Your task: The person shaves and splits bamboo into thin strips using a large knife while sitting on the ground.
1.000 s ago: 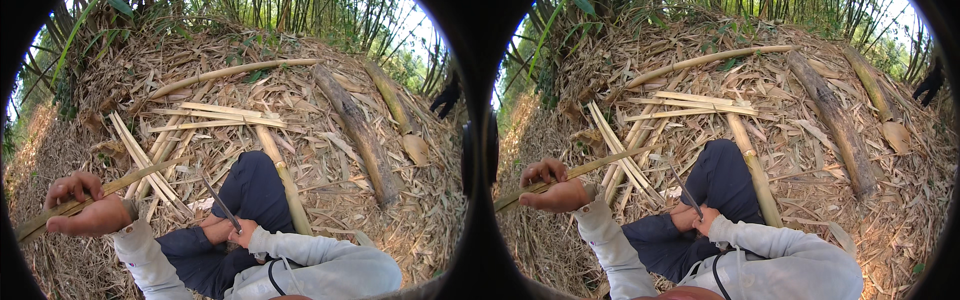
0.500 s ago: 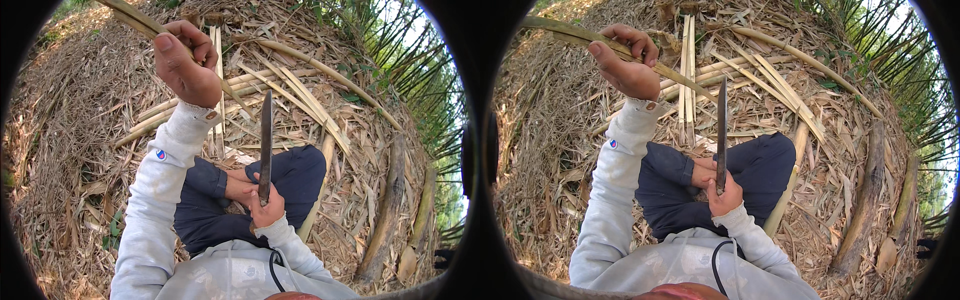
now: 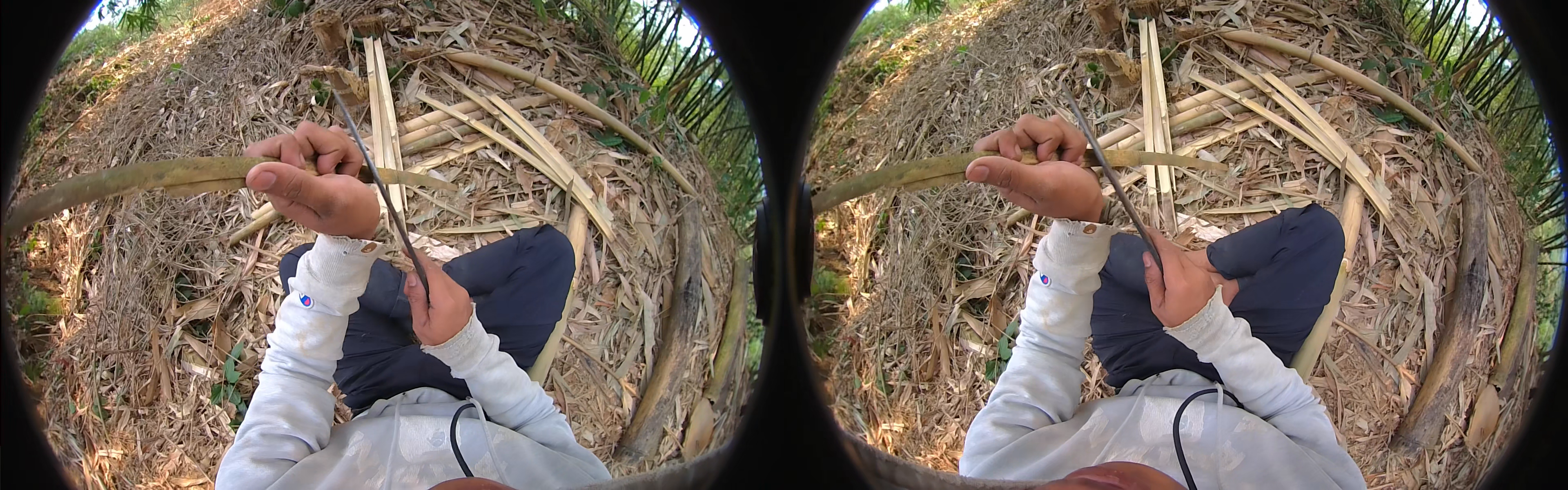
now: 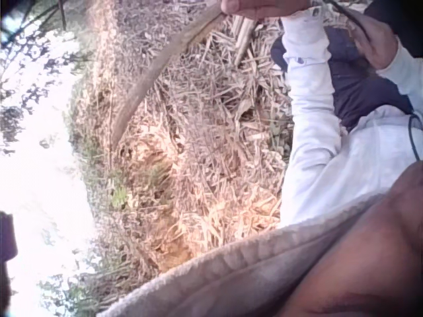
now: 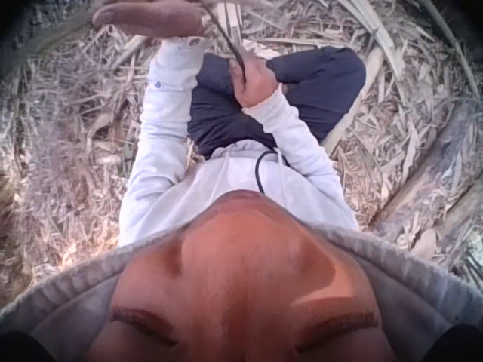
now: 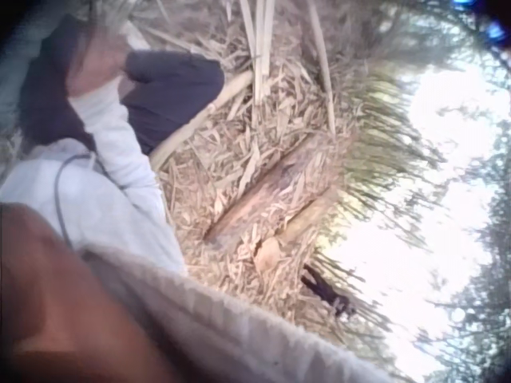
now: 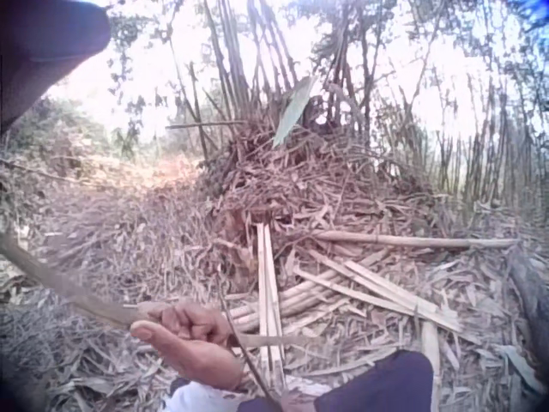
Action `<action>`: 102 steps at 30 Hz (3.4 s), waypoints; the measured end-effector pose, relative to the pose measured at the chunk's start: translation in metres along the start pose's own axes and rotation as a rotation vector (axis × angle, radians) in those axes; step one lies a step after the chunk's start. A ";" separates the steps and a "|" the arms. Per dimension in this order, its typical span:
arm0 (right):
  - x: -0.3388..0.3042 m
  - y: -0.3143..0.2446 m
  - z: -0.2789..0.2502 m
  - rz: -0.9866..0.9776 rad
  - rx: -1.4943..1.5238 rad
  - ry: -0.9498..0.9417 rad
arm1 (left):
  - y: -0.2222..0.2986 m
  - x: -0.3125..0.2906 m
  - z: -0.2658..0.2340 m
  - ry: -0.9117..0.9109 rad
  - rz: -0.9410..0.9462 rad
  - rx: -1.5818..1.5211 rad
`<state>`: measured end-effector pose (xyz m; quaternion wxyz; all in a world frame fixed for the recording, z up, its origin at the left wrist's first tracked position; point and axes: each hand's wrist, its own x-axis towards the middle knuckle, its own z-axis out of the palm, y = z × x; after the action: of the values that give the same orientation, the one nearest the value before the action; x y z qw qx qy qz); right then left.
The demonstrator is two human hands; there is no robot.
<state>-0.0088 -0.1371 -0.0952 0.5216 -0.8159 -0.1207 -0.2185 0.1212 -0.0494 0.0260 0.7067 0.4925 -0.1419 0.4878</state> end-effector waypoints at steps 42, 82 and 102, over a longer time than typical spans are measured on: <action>-0.019 0.022 0.013 0.000 -0.117 -0.065 | 0.003 -0.064 -0.046 0.214 -0.005 -0.060; -0.034 0.060 -0.029 -0.020 -0.112 -0.188 | 0.038 -0.104 -0.092 -0.056 -0.156 -0.061; -0.054 0.053 -0.017 0.318 -0.070 -0.366 | 0.033 -0.083 -0.117 0.140 -0.230 -0.030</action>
<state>-0.0376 -0.1730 -0.1575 0.4904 -0.8681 -0.0758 0.0138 0.0205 0.0041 -0.0677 0.7734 0.4596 -0.0419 0.4346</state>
